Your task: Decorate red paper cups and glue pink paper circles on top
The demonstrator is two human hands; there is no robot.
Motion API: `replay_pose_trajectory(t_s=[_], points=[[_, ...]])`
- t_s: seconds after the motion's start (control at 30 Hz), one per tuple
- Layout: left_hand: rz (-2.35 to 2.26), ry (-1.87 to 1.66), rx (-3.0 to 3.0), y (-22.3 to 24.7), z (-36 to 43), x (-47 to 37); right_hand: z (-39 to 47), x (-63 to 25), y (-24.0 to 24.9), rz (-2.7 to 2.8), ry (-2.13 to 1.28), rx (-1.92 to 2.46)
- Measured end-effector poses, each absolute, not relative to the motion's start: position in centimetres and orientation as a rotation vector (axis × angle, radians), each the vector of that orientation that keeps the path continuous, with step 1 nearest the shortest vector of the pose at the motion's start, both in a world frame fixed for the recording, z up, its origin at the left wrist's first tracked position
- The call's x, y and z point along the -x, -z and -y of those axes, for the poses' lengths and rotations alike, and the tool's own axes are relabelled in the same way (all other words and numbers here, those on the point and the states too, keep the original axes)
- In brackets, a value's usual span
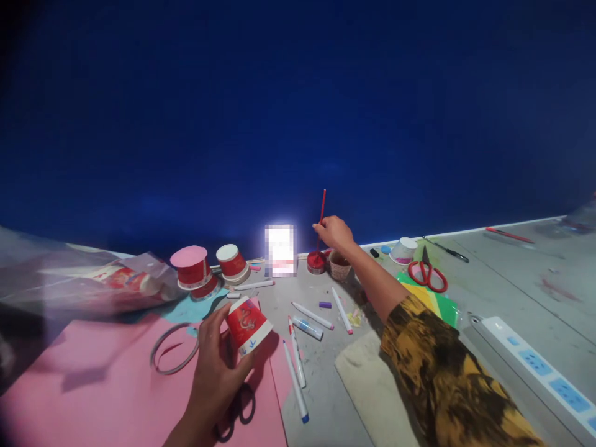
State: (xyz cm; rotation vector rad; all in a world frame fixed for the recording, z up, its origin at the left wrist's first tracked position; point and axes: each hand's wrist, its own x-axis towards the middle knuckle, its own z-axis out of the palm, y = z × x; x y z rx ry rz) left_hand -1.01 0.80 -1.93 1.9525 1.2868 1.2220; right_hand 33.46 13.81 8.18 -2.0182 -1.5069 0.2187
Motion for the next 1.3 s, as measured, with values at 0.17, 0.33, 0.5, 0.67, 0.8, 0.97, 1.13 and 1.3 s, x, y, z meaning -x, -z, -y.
replay_pose_trajectory(t_s=[0.17,0.33,0.5,0.67,0.8,0.97,1.13,1.3], points=[[-1.265,-1.218,-1.95,1.7,-1.0,0.9,-11.4,-34.2,-8.3,1.528,-0.059,1.885],[-1.254,-1.28,-1.89,1.4,-0.7,0.2,-8.4,-33.7,-6.5,1.574,0.007,1.799],[-1.232,-1.222,-1.856,1.5,-0.6,0.1,-6.2,-33.5,-4.9,1.647,0.025,1.778],[-1.228,-1.228,-1.837,1.2,-0.6,0.2,-5.7,-34.0,-5.1,1.603,0.035,1.766],[-1.227,-1.237,-1.851,1.1,-0.6,0.2,-6.1,-33.5,-5.1,1.599,-0.015,1.719],[-1.25,-1.247,-1.899,1.2,-0.5,0.4,-5.5,-33.3,-5.9,1.502,-0.073,1.647],[-1.282,-1.273,-1.919,1.1,-0.8,0.7,-3.6,-32.5,-7.8,1.046,-0.395,1.241],[-1.259,-1.274,-1.94,-0.1,-0.7,1.6,-1.0,-28.2,-9.2,0.896,-0.874,0.935]])
